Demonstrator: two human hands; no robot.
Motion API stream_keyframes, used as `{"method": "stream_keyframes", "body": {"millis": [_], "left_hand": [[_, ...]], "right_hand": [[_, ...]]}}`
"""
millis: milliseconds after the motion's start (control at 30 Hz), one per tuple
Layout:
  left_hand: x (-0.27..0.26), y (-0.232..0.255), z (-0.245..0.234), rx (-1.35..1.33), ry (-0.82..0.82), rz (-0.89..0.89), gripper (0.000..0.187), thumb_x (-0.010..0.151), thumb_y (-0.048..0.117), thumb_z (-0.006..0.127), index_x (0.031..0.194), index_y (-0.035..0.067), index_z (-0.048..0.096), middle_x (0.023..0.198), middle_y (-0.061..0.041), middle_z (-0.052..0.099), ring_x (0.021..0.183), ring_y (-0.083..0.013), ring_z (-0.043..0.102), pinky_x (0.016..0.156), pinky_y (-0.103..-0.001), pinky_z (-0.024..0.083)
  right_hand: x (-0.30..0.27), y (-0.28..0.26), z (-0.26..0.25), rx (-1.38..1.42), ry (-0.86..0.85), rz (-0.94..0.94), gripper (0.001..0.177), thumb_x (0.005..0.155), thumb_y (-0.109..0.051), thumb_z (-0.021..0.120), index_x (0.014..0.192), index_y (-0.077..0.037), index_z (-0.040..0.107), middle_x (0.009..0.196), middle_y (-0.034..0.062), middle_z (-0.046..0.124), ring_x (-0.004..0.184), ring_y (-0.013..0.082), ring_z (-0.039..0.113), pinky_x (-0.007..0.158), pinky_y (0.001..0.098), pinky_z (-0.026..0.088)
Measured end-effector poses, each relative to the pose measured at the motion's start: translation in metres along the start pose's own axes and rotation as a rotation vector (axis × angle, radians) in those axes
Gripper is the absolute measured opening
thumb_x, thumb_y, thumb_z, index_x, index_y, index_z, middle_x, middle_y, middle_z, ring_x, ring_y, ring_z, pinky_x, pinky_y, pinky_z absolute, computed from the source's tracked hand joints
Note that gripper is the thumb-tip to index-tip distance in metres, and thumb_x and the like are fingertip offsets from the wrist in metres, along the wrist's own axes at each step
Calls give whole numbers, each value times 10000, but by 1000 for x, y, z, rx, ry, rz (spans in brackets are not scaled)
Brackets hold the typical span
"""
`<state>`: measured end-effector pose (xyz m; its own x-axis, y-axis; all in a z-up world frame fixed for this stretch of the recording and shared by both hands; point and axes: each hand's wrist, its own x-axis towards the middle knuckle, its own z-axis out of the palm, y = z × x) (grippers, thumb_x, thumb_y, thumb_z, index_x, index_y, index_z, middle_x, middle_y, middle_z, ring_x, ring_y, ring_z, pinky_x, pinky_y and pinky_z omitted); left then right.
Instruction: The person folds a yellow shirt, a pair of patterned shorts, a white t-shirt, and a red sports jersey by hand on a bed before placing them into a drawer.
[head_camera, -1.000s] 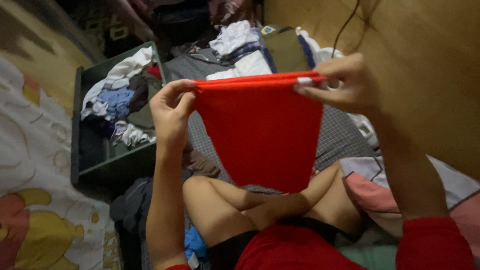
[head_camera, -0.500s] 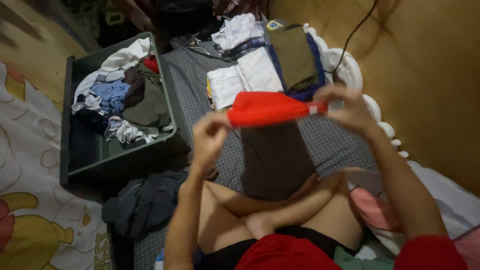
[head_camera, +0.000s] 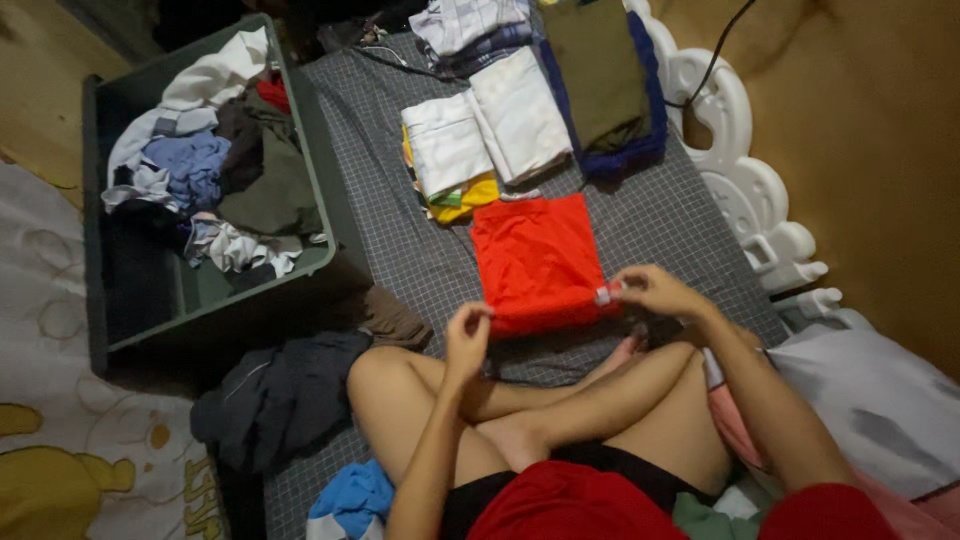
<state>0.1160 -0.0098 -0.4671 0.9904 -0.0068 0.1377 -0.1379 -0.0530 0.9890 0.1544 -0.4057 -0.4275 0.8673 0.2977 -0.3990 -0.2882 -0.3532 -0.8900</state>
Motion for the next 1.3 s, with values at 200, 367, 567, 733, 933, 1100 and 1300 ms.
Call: {"method": "stream_keyframes", "body": {"millis": [200,367,567,733,933,1100,1300], "left_hand": [[57,-31,31,242,189,75,306,929,77,675,1232,34,671,1194,-133,703,1044,-255,656,920,-351,506],[47,-46,31,390,179,155,334,938,61,643,1271,25,647,1259,-207,666,1164,-380,636,1015,-434,489],[32,-29,39,511,148,53,341,976,40,594,1316,54,607,1288,-225,571,1167,-415,616,1005,-443,511],[17,25,41,805,-53,-168,534,967,10,545,1485,100,455,1545,-238,386,1187,-442,576,967,-464,509],[11,76,34,1026,-257,331,837,788,158,748,1544,129,389,1623,-190,294,1469,-432,328,1183,-541,312],[11,73,20,1178,-547,174,1034,659,246,829,1565,150,341,1655,-184,205,1541,-406,169,1230,-583,187],[14,25,18,1147,-481,253,879,749,176,760,1556,194,412,1637,-155,330,1514,-390,295,1211,-547,275]], "right_hand": [[88,54,36,-157,487,-178,263,1005,-299,657,1073,-49,705,834,89,707,747,207,633,643,360,511],[70,34,87,-549,925,-173,282,1053,-314,556,1064,-45,641,837,224,709,762,436,669,639,542,506],[60,22,92,-681,822,-104,288,1074,-333,524,1058,-53,588,768,275,683,724,490,672,627,595,515],[55,19,92,-673,816,-178,288,1040,-333,555,1030,-45,575,706,258,667,659,491,663,577,591,513],[12,-47,95,-576,792,-386,521,855,-267,727,1281,-37,537,1260,253,600,1133,439,614,899,511,539],[-10,-76,101,-1098,191,-322,987,615,-172,827,1514,-239,426,1623,107,341,1497,389,294,1132,619,250],[5,-31,100,-1114,227,-384,767,744,-107,704,1474,-226,499,1612,72,379,1490,349,306,1151,695,205]]}}
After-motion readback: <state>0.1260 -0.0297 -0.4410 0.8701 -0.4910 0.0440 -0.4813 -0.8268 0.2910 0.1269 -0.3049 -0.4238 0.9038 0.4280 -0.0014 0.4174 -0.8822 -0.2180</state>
